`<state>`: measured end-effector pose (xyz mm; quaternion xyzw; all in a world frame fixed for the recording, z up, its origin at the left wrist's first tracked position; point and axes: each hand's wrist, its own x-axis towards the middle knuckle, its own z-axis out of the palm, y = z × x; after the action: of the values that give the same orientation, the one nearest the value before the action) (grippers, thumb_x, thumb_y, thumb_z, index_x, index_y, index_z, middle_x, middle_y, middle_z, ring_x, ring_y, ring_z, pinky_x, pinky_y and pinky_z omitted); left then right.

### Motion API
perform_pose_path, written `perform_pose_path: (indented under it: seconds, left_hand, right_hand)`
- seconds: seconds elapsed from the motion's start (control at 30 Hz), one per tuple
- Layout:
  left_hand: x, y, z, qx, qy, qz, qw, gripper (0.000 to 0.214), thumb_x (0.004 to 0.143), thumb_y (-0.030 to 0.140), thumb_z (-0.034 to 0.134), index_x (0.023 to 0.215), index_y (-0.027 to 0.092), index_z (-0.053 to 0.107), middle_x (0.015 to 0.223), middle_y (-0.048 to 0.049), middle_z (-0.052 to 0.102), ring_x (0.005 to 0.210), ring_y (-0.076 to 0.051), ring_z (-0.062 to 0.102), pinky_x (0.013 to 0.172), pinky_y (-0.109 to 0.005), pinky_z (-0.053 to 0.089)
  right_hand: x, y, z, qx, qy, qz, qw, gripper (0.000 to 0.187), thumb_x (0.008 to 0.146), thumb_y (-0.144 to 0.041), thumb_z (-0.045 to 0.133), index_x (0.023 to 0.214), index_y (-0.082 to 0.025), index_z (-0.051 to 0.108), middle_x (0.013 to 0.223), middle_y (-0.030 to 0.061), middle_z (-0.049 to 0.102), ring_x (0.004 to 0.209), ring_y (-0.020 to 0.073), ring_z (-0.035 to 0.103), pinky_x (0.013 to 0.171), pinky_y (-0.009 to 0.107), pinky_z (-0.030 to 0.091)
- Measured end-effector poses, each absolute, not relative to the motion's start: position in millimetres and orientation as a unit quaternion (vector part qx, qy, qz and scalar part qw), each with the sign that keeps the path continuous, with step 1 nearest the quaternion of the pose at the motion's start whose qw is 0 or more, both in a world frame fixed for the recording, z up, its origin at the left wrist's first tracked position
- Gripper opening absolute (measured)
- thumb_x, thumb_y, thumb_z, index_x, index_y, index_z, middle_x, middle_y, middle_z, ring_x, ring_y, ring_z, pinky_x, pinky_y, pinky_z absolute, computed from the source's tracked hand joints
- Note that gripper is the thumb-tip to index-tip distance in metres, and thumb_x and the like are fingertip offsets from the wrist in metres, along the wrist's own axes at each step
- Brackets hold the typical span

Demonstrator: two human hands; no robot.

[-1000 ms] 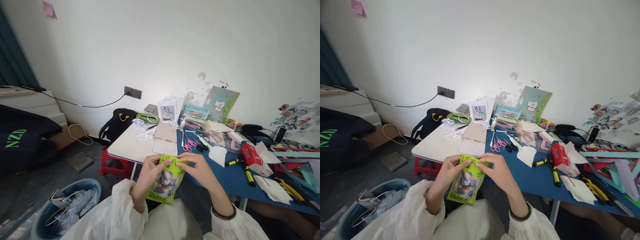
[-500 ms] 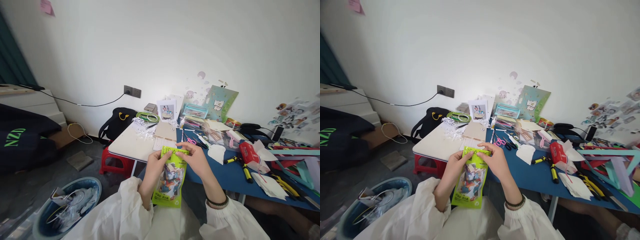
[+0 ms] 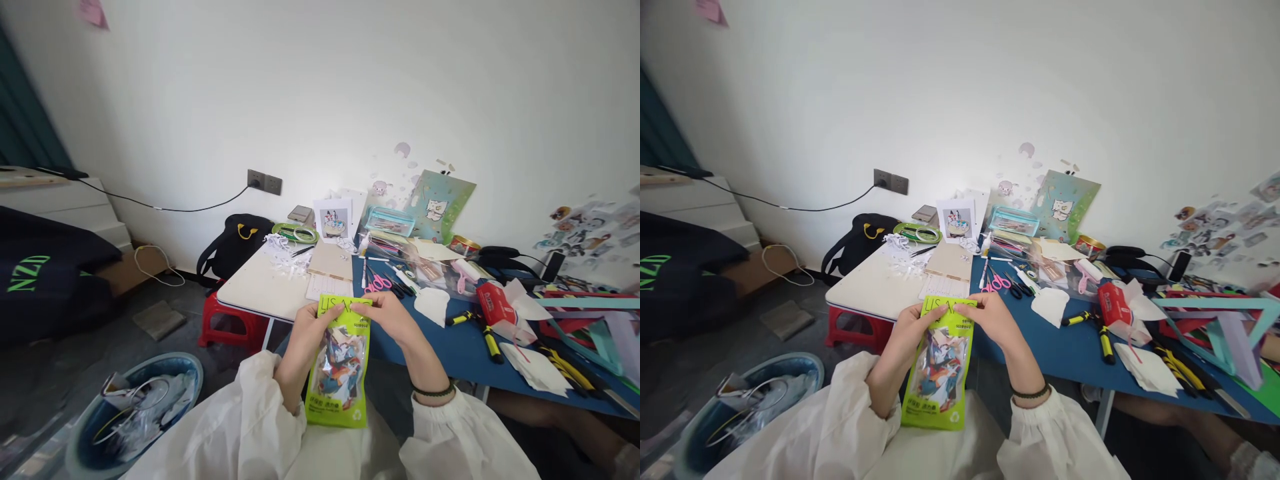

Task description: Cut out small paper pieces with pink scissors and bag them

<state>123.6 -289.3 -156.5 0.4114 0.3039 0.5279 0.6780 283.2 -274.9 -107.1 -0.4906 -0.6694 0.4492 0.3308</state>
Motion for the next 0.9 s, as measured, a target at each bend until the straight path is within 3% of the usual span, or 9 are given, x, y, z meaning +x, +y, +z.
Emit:
perform_pose_path:
  seconds: [0.17,0.33,0.63,0.8,0.9]
  left_hand:
    - [119,-287,-160,0.427,0.302,0.492,0.696,0.024,0.090,0.032,0.057,0.100,0.011,0.063,0.090,-0.0045,0.069,0.075,-0.015,0.066,0.072,-0.034,0.055]
    - [117,-291,-167,0.492,0.296,0.416,0.705,0.021,0.083,0.023,0.066,0.099,0.011,0.064,0.090,-0.0050,0.070,0.074,-0.016,0.067,0.071,-0.034,0.056]
    - [127,-292,-170,0.556,0.300,0.479,0.610,0.034,0.081,0.029,0.067,0.111,0.015,0.059,0.113,-0.0087,0.066,0.101,-0.024,0.062,0.088,-0.038,0.049]
    - [127,-293,-172,0.562,0.292,0.484,0.603,0.038,0.084,0.034,0.063,0.118,0.019,0.055,0.121,-0.0072,0.064,0.109,-0.026,0.059,0.091,-0.036,0.048]
    - [128,-293,-172,0.559,0.295,0.481,0.608,0.036,0.085,0.031,0.063,0.117,0.015,0.055,0.117,-0.0088,0.064,0.104,-0.024,0.062,0.089,-0.039,0.049]
  right_hand:
    - [287,-274,-111,-0.513,-0.657,0.424,0.353,0.018,0.090,-0.029,0.059,0.089,-0.012,0.064,0.084,0.0010,0.066,0.072,0.0148,0.065,0.067,0.032,0.054]
    - [296,-270,-115,-0.542,-0.645,0.364,0.398,0.020,0.091,-0.031,0.057,0.091,-0.012,0.063,0.086,0.0017,0.066,0.073,0.0150,0.064,0.066,0.032,0.054]
    - [290,-282,-119,-0.566,-0.632,0.215,0.483,0.017,0.090,-0.031,0.058,0.090,-0.014,0.062,0.091,0.0026,0.063,0.079,0.0160,0.061,0.071,0.033,0.052]
    - [295,-276,-120,-0.538,-0.625,0.299,0.480,0.019,0.091,-0.032,0.057,0.093,-0.014,0.063,0.093,0.0026,0.064,0.079,0.0170,0.063,0.071,0.034,0.053]
    - [300,-274,-120,-0.501,-0.632,0.396,0.439,0.018,0.090,-0.029,0.059,0.098,-0.013,0.063,0.098,0.0042,0.065,0.085,0.0185,0.064,0.075,0.037,0.054]
